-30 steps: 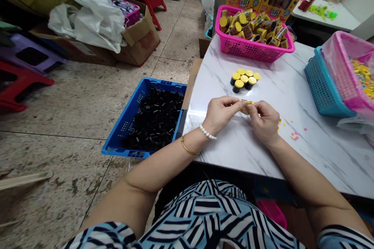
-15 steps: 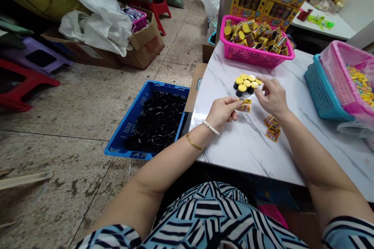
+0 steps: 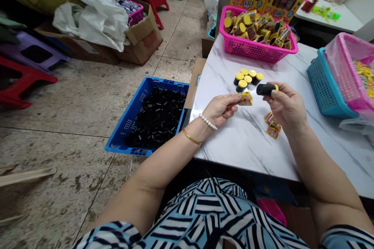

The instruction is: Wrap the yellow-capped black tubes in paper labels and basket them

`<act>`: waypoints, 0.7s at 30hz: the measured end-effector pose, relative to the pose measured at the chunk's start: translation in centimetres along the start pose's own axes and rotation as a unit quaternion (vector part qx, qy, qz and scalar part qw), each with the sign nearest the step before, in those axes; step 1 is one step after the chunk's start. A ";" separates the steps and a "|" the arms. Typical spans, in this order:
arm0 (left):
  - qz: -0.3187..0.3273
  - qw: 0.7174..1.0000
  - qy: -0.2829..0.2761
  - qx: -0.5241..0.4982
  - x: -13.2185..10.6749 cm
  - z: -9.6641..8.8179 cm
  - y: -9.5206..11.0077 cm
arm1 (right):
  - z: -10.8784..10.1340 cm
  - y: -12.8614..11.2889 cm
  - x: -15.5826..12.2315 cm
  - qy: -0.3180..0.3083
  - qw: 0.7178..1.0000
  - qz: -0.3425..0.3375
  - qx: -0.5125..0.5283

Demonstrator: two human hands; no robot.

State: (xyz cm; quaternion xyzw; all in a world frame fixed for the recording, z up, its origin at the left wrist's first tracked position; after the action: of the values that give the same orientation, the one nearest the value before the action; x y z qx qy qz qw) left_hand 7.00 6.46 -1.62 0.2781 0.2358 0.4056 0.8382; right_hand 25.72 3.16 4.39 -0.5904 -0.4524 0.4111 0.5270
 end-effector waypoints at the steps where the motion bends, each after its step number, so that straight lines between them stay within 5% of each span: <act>1: -0.003 1.000 0.002 -0.007 0.0 0.0 -0.1 | 0.4 0.1 -0.6 -0.019 0.999 0.022 0.034; 6: -0.021 0.999 0.022 -0.027 0.0 0.0 -0.5 | 1.8 1.0 -1.7 -0.058 0.994 0.062 0.069; 21: -0.038 0.997 0.006 -0.062 0.1 0.7 -0.7 | 2.1 -0.6 -3.2 0.055 0.996 -0.003 -0.070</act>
State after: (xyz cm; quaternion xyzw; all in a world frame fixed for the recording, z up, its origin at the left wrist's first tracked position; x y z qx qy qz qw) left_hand 7.81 6.02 -1.58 0.2136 0.2255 0.3895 0.8671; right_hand 22.85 0.58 4.83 -0.6463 -0.4523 0.3437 0.5095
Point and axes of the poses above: each hand's wrist, its own x-axis towards the middle knuckle, its own z-axis out of the palm, y = z × x, the point moved 7 cm from there along x, towards the middle knuckle, and after that the axes turned 13 degrees about z, right-handed, at the moved point
